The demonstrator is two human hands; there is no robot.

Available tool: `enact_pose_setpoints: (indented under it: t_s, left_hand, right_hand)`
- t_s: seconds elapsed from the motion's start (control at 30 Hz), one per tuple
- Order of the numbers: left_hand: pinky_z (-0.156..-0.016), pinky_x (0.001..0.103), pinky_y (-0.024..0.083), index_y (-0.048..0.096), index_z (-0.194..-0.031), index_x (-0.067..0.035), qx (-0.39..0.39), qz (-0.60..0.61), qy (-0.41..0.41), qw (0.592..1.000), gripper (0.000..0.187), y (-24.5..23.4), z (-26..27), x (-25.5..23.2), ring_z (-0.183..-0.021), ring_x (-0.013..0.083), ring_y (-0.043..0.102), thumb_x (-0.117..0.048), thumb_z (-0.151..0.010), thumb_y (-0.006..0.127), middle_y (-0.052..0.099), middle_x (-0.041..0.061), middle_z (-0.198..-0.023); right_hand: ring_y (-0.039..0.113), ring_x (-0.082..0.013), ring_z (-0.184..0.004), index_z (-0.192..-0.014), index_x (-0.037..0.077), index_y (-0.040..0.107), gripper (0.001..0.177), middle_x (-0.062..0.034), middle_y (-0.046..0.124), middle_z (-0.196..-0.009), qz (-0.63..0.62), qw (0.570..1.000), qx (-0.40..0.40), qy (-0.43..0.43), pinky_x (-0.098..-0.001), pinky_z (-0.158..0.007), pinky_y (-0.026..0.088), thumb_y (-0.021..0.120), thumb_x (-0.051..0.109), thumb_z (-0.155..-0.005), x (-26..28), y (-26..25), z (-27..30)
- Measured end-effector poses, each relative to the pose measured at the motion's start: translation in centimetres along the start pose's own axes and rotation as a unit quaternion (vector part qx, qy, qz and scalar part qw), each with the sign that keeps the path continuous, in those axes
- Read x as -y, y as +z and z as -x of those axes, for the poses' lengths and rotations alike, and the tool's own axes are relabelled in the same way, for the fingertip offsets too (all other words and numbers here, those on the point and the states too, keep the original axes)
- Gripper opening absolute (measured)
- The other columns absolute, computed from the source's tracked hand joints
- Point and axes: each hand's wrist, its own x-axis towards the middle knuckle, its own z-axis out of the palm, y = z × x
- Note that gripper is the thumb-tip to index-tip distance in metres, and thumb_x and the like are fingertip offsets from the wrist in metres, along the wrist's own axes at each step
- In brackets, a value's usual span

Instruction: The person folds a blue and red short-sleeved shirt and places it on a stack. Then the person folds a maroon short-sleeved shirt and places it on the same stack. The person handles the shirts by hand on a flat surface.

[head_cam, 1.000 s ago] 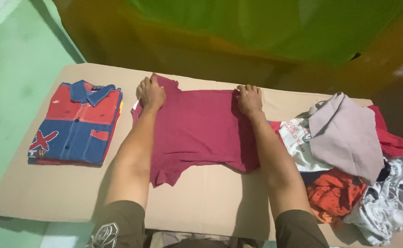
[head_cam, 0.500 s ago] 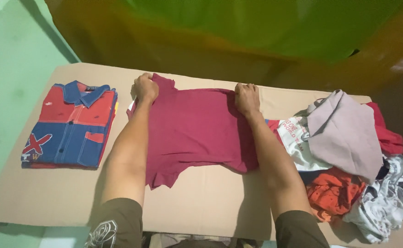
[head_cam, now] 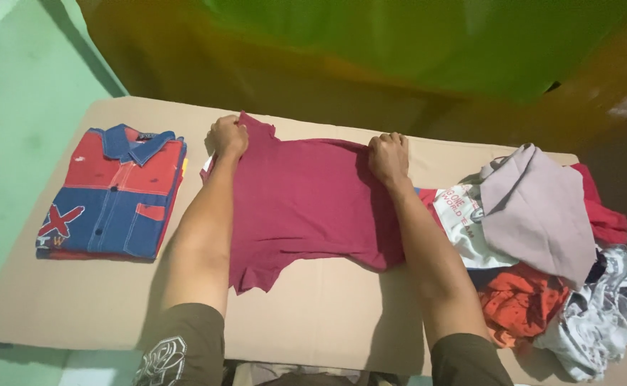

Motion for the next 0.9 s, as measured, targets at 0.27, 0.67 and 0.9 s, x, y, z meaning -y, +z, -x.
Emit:
enact_pose_setpoints:
  t_s: [0.27, 0.67, 0.9]
  left_hand:
    - [-0.088, 0.04, 0.052, 0.076, -0.097, -0.018, -0.003, 0.244, 0.023, 0.969, 0.021, -1.4, 0.1, -0.4, -0.097, 0.0306, 0.071, -0.016, -0.079, 0.065, 0.072, 0.007, -0.096]
    - [-0.073, 0.036, 0.052, 0.08, -0.081, -0.026, 0.055, 0.261, 0.054, 0.962, 0.026, -3.9, 3.4, 2.8, -0.077, 0.0265, 0.07, -0.019, -0.077, 0.055, 0.072, 0.006, -0.073]
    - [-0.074, 0.035, 0.051, 0.08, -0.084, -0.024, 0.077, 0.265, 0.089, 0.957, 0.024, -5.4, 6.7, 3.1, -0.075, 0.0205, 0.069, -0.018, -0.079, 0.057, 0.072, 0.005, -0.073]
  right_hand:
    - [0.067, -0.022, -0.081, -0.071, 0.024, 0.065, 0.009, 0.0021, 0.064, -0.07, -0.025, 1.0, 0.017, -0.007, -0.0422, -0.09, 0.052, 0.062, 0.017, -0.076, -0.5, -1.5, -0.1]
    - [0.069, -0.0334, -0.065, -0.074, 0.024, 0.071, 0.012, -0.0031, 0.06, -0.074, -0.031, 0.994, 0.09, 0.052, -0.0445, -0.065, 0.059, 0.068, 0.02, -0.084, -0.4, -3.8, 1.0]
    - [0.068, -0.0318, -0.07, -0.07, 0.022, 0.068, 0.013, -0.0043, 0.06, -0.071, -0.028, 0.999, 0.037, 0.01, -0.0444, -0.063, 0.059, 0.07, 0.012, -0.079, -0.5, -5.0, 1.4]
